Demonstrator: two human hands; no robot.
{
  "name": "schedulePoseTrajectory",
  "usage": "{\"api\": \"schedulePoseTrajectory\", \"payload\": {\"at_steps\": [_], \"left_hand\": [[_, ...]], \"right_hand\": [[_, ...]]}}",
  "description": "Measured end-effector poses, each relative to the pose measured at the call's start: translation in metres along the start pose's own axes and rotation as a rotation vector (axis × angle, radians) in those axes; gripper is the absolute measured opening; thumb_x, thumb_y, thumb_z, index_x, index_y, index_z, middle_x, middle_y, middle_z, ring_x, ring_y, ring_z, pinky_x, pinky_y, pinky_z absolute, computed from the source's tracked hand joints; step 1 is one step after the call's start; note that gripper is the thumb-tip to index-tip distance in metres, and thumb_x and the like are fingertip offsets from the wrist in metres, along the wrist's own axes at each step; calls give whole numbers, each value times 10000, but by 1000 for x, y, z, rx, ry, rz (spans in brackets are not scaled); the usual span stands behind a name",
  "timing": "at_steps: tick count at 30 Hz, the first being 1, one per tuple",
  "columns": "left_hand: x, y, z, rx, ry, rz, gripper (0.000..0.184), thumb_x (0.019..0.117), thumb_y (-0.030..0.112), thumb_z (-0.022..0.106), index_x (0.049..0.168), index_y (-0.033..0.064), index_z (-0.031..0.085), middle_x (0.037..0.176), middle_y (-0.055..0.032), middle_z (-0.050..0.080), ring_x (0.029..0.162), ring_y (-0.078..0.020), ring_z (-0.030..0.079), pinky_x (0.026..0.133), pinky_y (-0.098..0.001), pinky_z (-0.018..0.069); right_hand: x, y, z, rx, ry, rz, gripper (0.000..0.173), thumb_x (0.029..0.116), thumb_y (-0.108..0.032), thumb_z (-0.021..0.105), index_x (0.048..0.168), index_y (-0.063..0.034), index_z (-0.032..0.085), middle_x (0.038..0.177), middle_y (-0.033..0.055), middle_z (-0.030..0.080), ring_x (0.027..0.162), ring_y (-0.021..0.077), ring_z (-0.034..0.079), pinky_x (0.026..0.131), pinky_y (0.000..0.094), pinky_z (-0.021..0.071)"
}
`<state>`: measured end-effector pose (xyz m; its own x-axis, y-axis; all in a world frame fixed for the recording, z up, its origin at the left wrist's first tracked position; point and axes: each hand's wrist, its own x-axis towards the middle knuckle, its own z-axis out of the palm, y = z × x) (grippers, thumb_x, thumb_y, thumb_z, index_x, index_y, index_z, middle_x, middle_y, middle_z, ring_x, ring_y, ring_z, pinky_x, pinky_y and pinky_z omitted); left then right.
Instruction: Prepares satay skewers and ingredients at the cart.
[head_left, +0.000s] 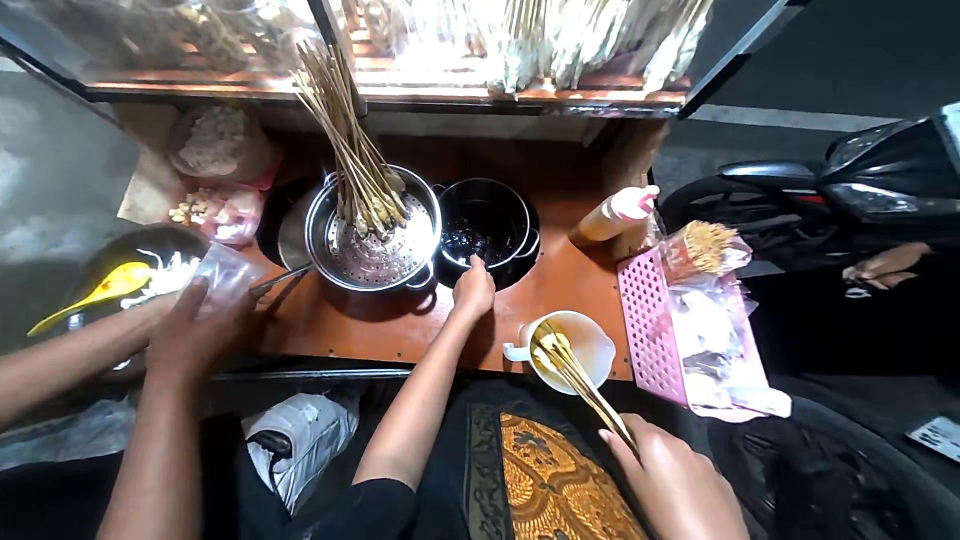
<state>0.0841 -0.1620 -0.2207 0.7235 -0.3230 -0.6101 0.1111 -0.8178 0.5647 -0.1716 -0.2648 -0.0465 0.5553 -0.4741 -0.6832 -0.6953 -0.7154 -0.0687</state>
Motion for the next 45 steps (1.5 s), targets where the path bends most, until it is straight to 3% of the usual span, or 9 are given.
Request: {"api": "schedulePoseTrajectory", "payload": {"at_steps": [6,21,26,30,39,45], "left_hand": [[-7,-4,-8,36,145,-95,366,1055,168,471,1412,97,508,1162,-207,699,1133,-395,668,934,-601,520],[-16,-11,3,113,321,-147,479,1035,116,487,1504,60,408,1294,-239,609,1089,-398,674,911,-553,551],[-15,-15,10,203,300,-182,518,996,82,526,1497,60,396,1347,-229,577,1081,-391,681,887,-545,562],[-13,-8,11,153,275,-163,462,1054,151,471,1489,24,385,1356,-231,589,1128,-389,673,928,-544,552],[-12,13,15,-37,192,-129,418,1080,206,449,1451,21,400,1211,-237,665,1138,-389,671,945,-564,538],[-15,11,21,-87,131,-27,404,1086,190,420,1448,12,434,1215,-249,666,1151,-396,661,981,-575,518]], "right_hand": [[2,-1,-1,-24,2,0,406,1052,-366,572,1225,-17,687,1094,220,725,1006,428,707,823,616,541],[3,0,-1,-24,16,-22,395,1049,-347,579,1217,-6,687,1090,232,723,1001,435,707,823,630,538],[3,4,-1,-23,9,-26,396,1050,-354,574,1212,-11,688,1086,221,724,992,431,708,815,613,544],[2,7,0,-9,3,-27,398,1051,-361,575,1219,-19,686,1088,218,725,998,423,710,817,609,546],[1,14,1,-1,-7,-40,400,1052,-372,574,1233,-33,683,1089,207,728,996,419,711,822,614,545],[3,16,0,-7,-20,-56,395,1054,-364,574,1236,-31,682,1092,206,728,1001,418,709,830,614,543]]}}
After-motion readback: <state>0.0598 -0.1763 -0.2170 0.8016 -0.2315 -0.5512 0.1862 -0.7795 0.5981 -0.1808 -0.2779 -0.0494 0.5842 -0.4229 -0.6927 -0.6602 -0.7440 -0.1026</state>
